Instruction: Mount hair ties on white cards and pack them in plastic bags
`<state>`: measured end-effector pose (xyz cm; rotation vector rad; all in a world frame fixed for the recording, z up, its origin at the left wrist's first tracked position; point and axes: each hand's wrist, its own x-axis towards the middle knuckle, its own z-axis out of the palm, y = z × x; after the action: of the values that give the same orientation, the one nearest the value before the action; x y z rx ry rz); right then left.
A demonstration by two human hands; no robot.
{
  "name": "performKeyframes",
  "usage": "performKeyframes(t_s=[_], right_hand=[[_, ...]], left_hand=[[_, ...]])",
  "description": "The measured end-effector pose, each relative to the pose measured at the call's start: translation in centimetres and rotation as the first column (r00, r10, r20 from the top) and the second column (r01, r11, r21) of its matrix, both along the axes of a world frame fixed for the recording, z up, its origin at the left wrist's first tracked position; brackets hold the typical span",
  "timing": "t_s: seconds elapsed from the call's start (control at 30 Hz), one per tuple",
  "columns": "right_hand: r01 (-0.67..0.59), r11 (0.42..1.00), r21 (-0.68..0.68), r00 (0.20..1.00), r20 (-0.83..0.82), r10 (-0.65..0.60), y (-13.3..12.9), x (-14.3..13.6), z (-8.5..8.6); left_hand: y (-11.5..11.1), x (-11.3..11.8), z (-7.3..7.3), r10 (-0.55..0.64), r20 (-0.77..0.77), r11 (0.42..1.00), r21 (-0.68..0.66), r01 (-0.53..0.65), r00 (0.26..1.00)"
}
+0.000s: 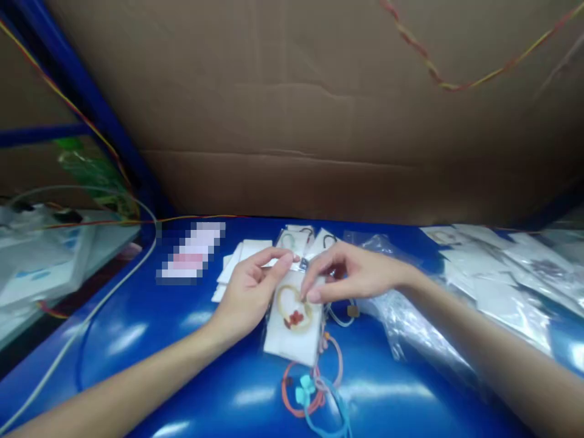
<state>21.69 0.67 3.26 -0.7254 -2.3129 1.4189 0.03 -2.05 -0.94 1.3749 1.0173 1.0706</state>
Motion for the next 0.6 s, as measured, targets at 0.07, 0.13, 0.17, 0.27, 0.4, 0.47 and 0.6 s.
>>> performKeyframes(t_s=[0.07,0.13,0.17,0.27,0.4,0.47,0.6], right_hand=[[0.067,0.998,-0.017,0.997,-0.038,-0.067,0.26,0.31,0.27],[0.144,0.988,-0.060,0.989,-0.035,-0.146,0.54,0.64,0.47],[0.175,0.980,-0.091,0.984,-0.027,-0.178,0.67,0.78,0.50],[0.217,0.959,-0.181,0.971,-0.063,-0.232,0.99,0.98,0.27],[0.286,0.931,-0.226,0.936,-0.144,-0.322,1.07,0.76,-0.06],[0.311,0.921,-0.234,0.926,-0.144,-0.350,0.98,0.64,0.05],[0.371,0.902,-0.221,0.908,-0.117,-0.402,0.76,0.56,0.46]], left_hand=[[0.03,-0.06,-0.07,-0.019,0.041,0.999,-0.047,0.021,0.999],[0.13,-0.14,-0.09,-0.028,0.064,0.996,-0.079,0.033,0.998],[0.18,-0.17,-0.08,-0.022,0.070,0.996,-0.085,0.028,0.997],[0.30,-0.26,-0.03,-0.008,0.068,0.998,-0.068,0.013,0.998],[0.43,-0.40,0.00,-0.036,0.053,0.999,-0.027,0.038,0.998],[0.52,-0.46,-0.02,-0.026,0.046,1.000,0.007,0.025,0.999],[0.71,-0.52,-0.12,0.045,0.032,0.996,0.070,-0.047,0.998]])
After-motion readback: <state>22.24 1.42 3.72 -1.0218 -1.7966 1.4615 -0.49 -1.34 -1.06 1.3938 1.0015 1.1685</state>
